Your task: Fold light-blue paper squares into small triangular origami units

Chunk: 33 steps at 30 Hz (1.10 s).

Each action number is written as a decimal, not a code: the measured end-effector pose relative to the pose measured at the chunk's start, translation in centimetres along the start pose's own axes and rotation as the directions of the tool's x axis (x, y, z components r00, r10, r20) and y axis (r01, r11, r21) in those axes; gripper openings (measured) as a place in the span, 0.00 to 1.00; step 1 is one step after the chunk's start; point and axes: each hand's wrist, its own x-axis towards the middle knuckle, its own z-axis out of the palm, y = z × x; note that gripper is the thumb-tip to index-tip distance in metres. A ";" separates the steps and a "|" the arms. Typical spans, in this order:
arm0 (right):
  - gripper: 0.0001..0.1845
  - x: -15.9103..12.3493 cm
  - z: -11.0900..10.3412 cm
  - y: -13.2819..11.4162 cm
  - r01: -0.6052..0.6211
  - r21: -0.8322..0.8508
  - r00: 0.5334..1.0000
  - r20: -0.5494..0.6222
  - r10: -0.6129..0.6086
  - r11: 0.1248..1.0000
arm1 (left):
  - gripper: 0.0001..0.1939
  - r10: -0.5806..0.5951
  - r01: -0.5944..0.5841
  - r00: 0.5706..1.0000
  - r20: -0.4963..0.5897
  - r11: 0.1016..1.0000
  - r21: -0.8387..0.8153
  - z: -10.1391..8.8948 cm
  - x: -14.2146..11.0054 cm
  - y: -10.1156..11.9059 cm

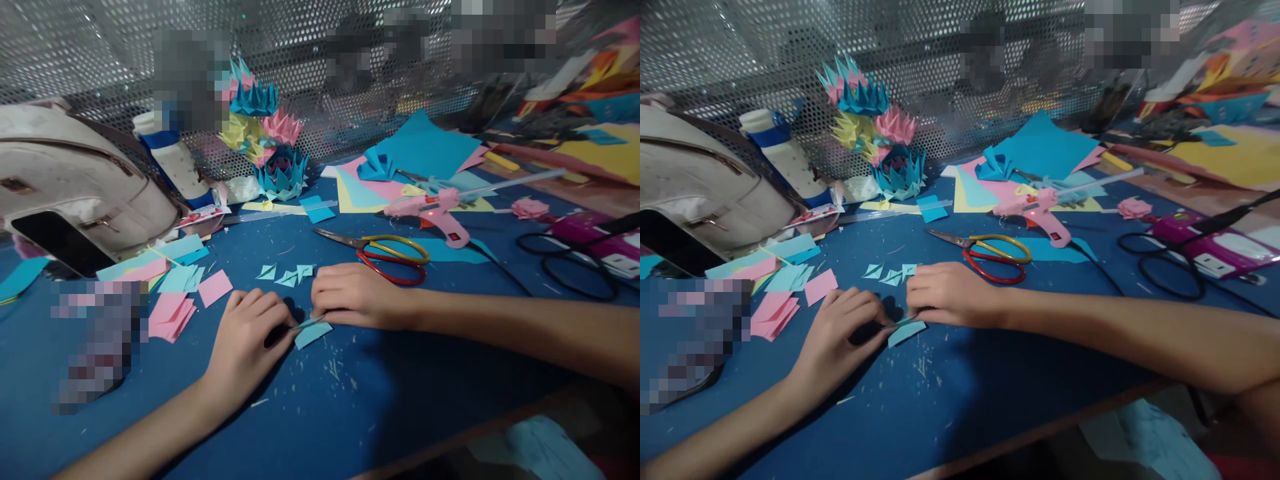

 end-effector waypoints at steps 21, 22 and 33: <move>0.14 -0.5 -0.7 1.2 0.345 -0.042 0.936 0.085 -0.341 0.938 | 0.19 0.443 -0.445 0.893 0.077 0.896 0.012 -1.1 -1.3 -0.2; 0.14 -0.5 -0.7 1.3 0.347 -0.038 0.935 0.091 -0.343 0.937 | 0.19 0.446 -0.448 0.892 0.076 0.894 0.017 -1.2 -1.3 -0.1; 0.12 -0.6 -0.6 1.3 0.323 -0.018 0.942 0.108 -0.319 0.946 | 0.20 0.440 -0.444 0.893 0.094 0.896 0.018 -1.3 -0.9 0.0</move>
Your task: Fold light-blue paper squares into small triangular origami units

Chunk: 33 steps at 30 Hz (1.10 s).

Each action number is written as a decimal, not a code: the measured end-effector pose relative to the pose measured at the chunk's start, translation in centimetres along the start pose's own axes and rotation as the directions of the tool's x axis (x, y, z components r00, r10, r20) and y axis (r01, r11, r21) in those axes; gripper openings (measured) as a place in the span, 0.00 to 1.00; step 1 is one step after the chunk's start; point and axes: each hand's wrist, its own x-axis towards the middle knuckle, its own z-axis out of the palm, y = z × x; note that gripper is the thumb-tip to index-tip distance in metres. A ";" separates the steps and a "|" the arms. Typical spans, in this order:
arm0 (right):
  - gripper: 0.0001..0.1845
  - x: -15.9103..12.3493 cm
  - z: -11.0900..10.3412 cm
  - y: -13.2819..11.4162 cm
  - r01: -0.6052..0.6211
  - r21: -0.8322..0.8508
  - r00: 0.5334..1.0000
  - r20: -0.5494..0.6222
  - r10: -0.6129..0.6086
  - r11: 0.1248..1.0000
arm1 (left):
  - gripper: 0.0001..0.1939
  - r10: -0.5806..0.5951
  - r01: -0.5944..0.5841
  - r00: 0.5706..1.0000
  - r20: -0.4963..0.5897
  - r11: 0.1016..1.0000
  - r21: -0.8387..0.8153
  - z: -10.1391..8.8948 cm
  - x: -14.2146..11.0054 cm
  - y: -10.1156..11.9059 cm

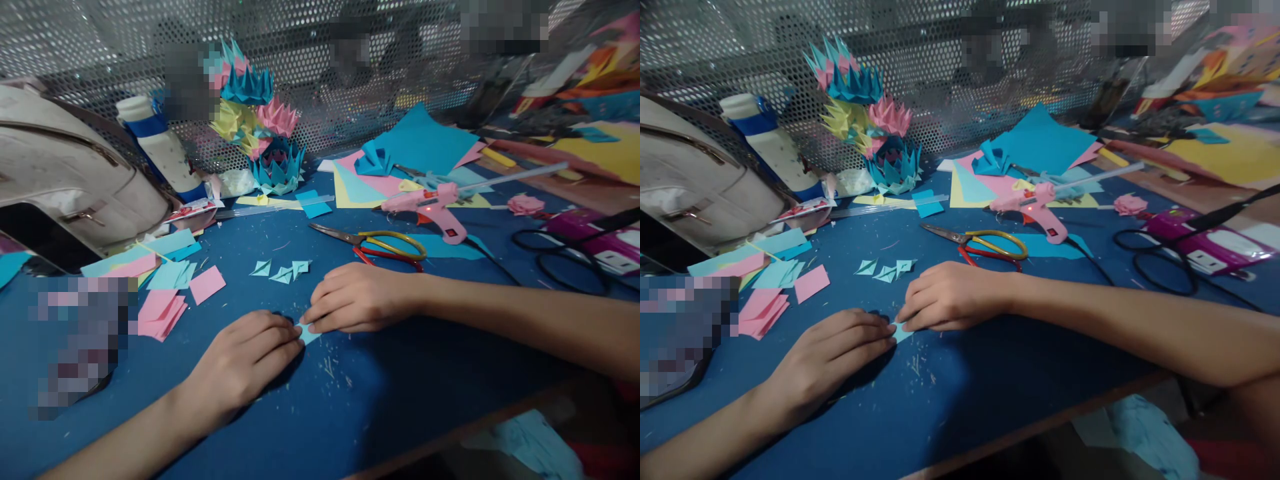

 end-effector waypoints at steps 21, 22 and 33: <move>0.12 0.4 -0.4 -0.3 -0.050 0.081 0.998 0.034 0.047 0.995 | 0.17 0.036 -0.038 0.998 0.057 0.998 0.046 -0.4 0.0 -0.7; 0.11 0.4 -0.5 -0.3 -0.065 0.098 0.998 0.027 0.063 0.993 | 0.17 0.061 -0.064 0.996 0.073 0.997 0.041 -0.5 0.1 -0.9; 0.13 0.8 -1.1 -0.9 -0.134 -0.064 0.991 0.017 0.135 0.989 | 0.17 0.018 -0.030 0.999 0.035 0.929 0.369 0.5 0.3 2.4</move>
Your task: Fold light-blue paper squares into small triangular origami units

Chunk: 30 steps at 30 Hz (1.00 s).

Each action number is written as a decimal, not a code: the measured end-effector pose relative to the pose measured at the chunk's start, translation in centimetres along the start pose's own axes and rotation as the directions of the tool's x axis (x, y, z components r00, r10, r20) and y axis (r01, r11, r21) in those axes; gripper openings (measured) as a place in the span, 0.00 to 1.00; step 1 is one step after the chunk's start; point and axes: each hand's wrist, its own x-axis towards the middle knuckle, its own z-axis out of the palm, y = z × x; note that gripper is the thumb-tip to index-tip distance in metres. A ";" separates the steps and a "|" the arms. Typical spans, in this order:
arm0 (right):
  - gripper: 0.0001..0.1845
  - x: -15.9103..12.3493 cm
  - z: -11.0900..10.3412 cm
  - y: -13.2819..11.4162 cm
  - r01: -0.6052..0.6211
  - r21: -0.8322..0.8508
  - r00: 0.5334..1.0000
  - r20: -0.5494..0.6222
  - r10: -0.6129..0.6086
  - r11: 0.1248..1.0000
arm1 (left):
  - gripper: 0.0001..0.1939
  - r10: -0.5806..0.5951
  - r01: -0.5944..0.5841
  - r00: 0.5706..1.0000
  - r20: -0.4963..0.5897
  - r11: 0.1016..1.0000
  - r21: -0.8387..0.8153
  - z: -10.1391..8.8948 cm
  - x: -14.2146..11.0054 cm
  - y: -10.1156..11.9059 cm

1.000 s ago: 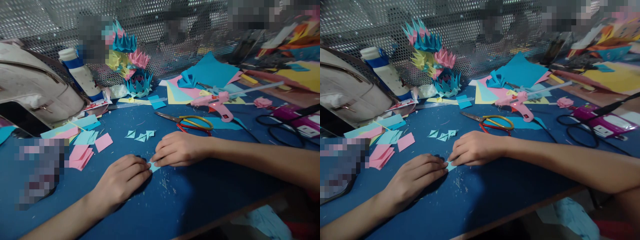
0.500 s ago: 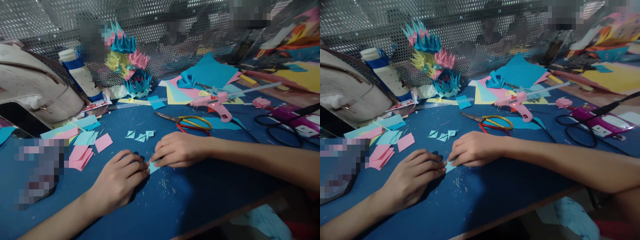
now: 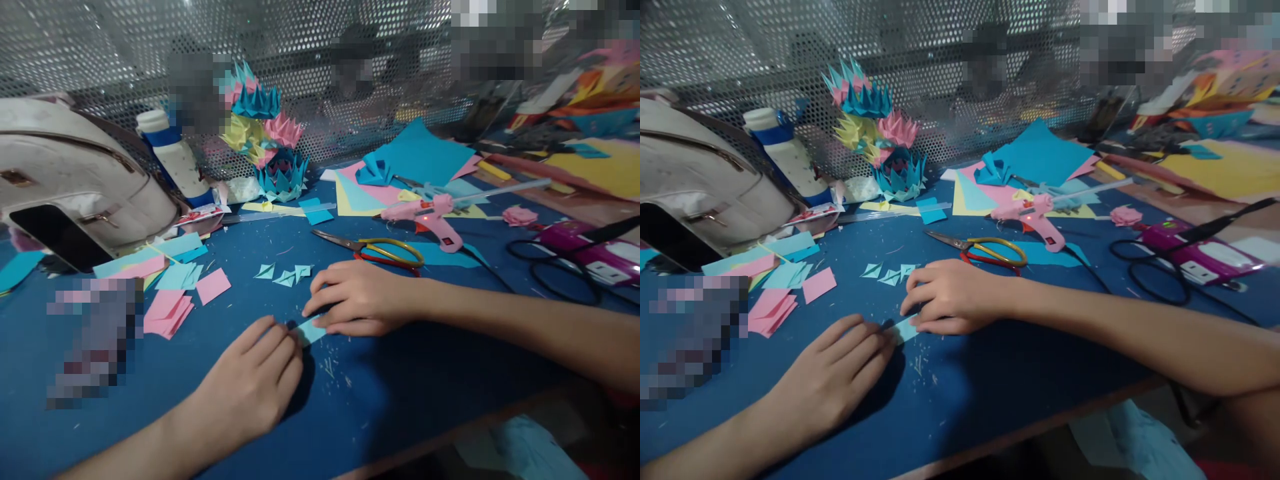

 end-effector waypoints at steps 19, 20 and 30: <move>0.16 0.7 -1.9 -1.3 -0.213 -0.047 0.958 0.188 0.218 0.976 | 0.19 -0.137 0.131 0.990 0.023 0.977 0.166 -0.3 -0.7 2.6; 0.16 0.6 -2.2 -1.2 -0.206 -0.048 0.958 0.192 0.211 0.977 | 0.18 -0.143 0.139 0.989 0.028 0.984 0.109 -0.4 -0.6 2.3; 0.23 0.8 1.9 -0.8 -0.098 -0.202 0.995 -0.014 0.097 0.974 | 0.11 -0.366 0.399 0.917 0.159 0.859 -0.322 0.1 1.1 -1.5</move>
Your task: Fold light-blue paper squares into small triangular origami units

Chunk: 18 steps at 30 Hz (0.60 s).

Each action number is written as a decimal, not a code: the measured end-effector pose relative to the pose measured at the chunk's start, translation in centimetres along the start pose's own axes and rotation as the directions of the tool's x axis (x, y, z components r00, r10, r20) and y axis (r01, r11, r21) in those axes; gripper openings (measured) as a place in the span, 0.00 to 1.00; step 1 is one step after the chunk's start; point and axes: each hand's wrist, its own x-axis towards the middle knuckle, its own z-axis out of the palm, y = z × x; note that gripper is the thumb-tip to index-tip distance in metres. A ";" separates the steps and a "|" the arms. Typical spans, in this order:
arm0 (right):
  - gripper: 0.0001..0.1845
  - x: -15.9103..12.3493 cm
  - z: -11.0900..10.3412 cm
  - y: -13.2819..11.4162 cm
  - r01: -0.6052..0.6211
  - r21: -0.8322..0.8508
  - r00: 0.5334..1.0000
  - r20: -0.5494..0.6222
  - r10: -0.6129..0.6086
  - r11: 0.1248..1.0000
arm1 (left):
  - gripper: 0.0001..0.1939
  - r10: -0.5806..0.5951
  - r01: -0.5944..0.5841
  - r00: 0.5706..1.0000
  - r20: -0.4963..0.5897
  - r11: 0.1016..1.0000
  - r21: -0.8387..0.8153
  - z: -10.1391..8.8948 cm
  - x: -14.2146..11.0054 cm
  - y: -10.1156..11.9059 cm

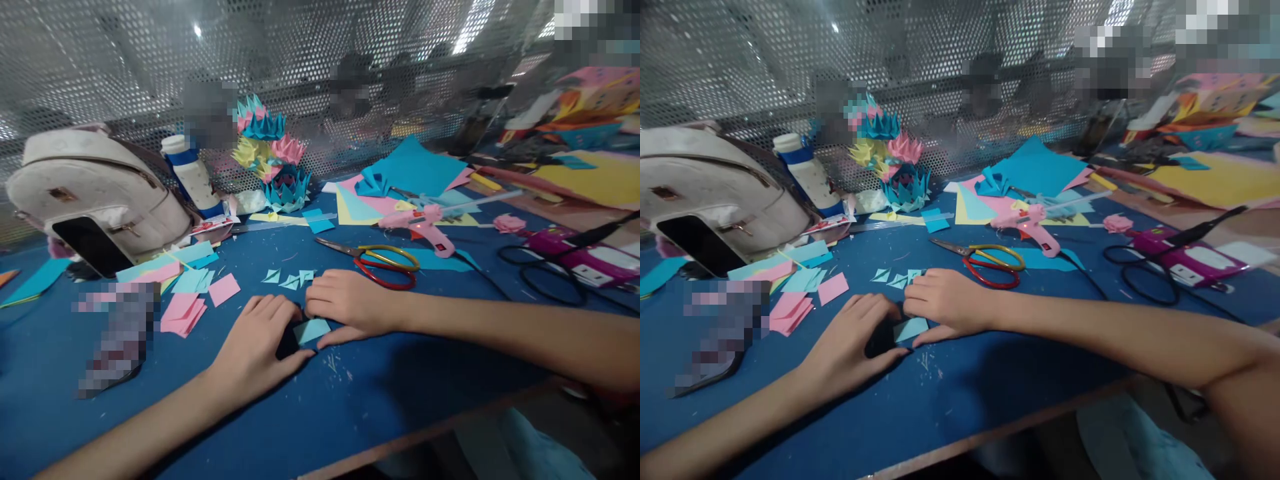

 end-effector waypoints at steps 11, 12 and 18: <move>0.13 0.1 -0.3 0.2 -0.276 0.459 0.961 0.117 0.250 0.844 | 0.09 -0.163 0.171 0.985 0.056 0.955 -0.240 1.2 1.1 -1.3; 0.12 0.2 -0.3 0.2 -0.295 0.481 0.955 0.127 0.267 0.826 | 0.09 -0.169 0.177 0.984 0.056 0.952 -0.250 1.3 1.1 -1.3; 0.09 0.2 -0.8 -0.1 -0.364 0.556 0.924 0.117 0.363 0.747 | 0.09 -0.235 0.237 0.971 0.043 0.926 -0.293 1.6 1.1 -1.7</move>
